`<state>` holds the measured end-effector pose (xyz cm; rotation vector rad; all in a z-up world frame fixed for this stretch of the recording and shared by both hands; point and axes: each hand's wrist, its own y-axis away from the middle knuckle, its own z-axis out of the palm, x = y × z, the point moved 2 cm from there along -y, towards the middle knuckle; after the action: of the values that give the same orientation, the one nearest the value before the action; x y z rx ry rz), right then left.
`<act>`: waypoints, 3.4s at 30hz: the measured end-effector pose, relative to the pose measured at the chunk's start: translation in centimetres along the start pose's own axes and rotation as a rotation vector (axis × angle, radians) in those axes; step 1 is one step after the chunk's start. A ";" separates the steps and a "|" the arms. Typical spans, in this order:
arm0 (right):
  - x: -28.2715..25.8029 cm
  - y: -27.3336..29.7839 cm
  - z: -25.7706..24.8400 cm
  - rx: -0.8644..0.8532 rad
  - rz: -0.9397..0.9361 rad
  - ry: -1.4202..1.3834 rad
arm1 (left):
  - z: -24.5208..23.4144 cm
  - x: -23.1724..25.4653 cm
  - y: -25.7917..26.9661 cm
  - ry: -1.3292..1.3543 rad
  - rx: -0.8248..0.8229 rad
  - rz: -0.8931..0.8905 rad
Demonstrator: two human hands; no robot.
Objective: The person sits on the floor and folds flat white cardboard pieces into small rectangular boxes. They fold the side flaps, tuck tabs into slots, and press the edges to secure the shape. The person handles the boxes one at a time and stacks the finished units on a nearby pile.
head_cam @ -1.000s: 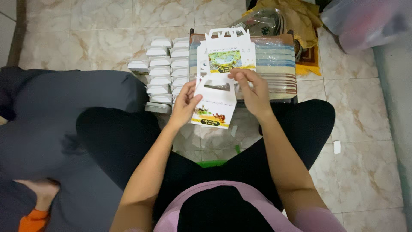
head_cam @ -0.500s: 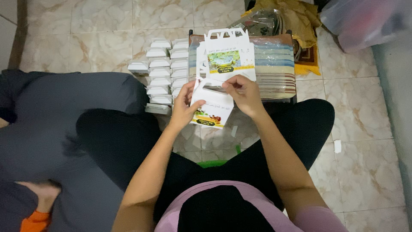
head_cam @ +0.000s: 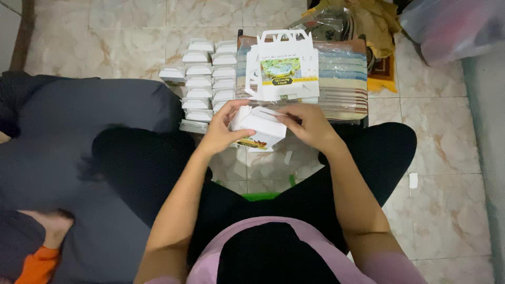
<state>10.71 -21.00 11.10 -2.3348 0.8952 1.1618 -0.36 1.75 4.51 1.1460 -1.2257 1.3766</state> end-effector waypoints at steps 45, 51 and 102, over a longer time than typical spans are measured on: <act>16.7 2.7 20.6 -0.345 0.227 0.502 | 5.5 -21.0 2.0 -1.116 -0.462 -0.543; 17.7 2.4 21.5 -0.414 0.399 0.475 | 5.3 -22.5 2.2 -1.130 -0.546 -0.485; 7.4 -0.7 5.7 0.616 -0.023 -0.458 | 1.3 -9.6 -7.7 0.043 0.237 0.051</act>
<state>11.35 -19.88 1.79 -1.5081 0.8889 1.1381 8.58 0.38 -3.92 1.2465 -1.0891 1.6099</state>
